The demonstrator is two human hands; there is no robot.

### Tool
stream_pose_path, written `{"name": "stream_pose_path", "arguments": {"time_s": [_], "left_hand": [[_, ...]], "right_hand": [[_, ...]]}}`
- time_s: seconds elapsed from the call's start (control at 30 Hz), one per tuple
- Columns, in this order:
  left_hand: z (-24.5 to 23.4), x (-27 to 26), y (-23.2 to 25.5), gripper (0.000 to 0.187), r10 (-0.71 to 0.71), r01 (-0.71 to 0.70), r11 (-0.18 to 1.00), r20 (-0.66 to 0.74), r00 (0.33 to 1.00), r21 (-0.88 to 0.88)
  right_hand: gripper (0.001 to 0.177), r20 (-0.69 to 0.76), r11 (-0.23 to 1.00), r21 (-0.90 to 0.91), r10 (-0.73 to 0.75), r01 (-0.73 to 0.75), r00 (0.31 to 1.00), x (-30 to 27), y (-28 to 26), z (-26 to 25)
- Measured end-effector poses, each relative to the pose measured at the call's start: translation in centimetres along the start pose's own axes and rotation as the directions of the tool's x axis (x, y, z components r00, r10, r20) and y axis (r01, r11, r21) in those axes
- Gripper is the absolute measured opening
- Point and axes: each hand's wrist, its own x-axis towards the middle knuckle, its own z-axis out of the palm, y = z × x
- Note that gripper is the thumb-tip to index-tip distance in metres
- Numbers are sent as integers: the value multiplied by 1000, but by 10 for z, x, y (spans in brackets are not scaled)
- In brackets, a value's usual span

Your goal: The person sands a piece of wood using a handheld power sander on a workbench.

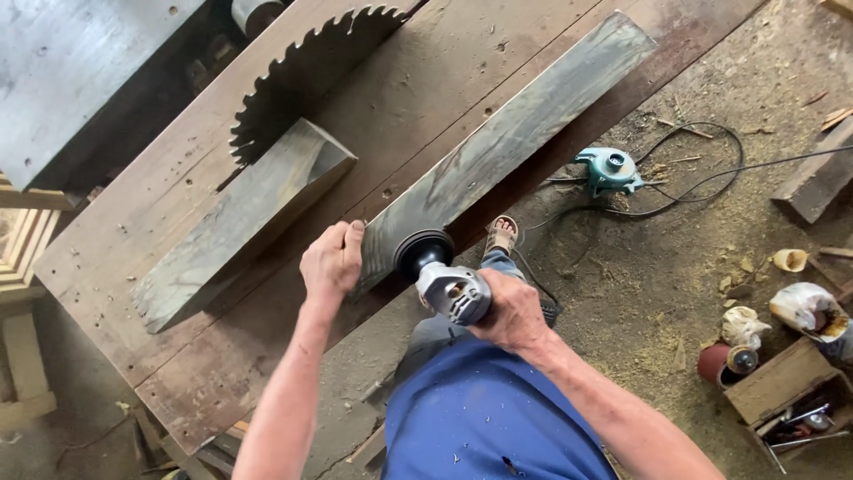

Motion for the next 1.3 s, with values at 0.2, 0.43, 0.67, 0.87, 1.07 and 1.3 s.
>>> {"name": "stream_pose_path", "arguments": {"time_s": [0.2,0.43,0.67,0.87,1.07,1.3], "left_hand": [[13,-1,-6,34,473,-443,881,-353,807,166],[7,-9,9,30,532,-528,840,-375,759,124],[10,-7,5,30,528,-557,829,-380,759,38],[8,-2,6,29,573,-594,801,-377,728,71],[-3,-12,36,39,627,-621,770,-350,696,145],[0,-44,54,143,618,-453,603,-25,786,657]], "right_hand": [[64,-22,994,77,82,-80,996,13,29,-26],[64,-56,971,143,202,-192,978,20,100,-29],[56,-111,928,292,272,-231,956,72,133,-96],[53,-160,889,422,266,-177,951,118,170,-151],[43,12,944,228,241,-237,970,171,217,-212],[48,49,755,422,534,-502,844,156,175,-256]]}}
